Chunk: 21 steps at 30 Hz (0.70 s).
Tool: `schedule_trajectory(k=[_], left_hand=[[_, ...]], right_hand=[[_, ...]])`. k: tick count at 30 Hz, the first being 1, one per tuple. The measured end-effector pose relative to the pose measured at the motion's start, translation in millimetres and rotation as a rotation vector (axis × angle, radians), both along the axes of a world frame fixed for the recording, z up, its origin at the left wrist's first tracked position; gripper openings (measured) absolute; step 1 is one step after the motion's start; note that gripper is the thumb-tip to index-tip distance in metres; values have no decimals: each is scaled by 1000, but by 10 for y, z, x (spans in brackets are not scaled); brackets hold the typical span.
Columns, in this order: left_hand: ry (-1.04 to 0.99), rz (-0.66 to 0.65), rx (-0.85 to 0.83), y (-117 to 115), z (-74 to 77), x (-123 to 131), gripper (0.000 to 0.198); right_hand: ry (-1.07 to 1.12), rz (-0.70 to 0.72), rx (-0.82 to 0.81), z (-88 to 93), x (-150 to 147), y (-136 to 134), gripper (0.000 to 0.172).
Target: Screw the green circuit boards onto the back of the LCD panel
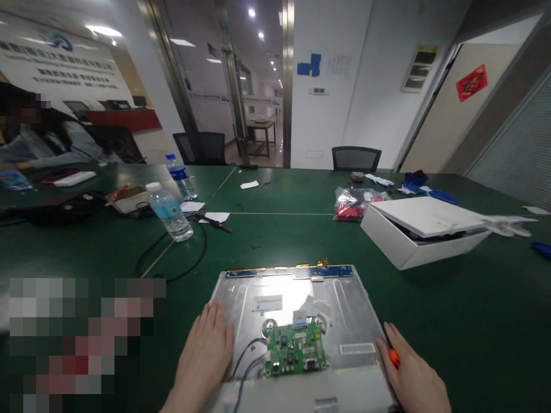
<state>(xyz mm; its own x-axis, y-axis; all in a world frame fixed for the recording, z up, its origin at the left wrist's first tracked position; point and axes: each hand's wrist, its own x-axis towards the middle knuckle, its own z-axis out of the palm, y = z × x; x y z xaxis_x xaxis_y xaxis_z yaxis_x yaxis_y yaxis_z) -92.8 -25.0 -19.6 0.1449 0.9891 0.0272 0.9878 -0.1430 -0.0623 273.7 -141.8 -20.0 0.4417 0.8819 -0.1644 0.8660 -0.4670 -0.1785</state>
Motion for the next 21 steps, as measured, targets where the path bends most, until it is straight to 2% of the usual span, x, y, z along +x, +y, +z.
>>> schedule_trajectory(k=[6, 13, 17, 19, 21], left_hand=[[36, 44, 26, 211, 12, 43, 64], [54, 95, -4, 389, 169, 116, 60], [40, 49, -42, 442, 383, 231, 55], [-34, -45, -57, 483, 488, 299, 49], [-158, -96, -102, 547, 551, 356, 43]], right_hand=[[-89, 84, 57, -29, -192, 159, 45], [-95, 217, 50, 82, -209, 375, 44], [-72, 241, -9, 245, -170, 477, 40], [-30, 243, -18, 388, -185, 511, 38], [75, 219, 89, 556, -244, 545, 39]])
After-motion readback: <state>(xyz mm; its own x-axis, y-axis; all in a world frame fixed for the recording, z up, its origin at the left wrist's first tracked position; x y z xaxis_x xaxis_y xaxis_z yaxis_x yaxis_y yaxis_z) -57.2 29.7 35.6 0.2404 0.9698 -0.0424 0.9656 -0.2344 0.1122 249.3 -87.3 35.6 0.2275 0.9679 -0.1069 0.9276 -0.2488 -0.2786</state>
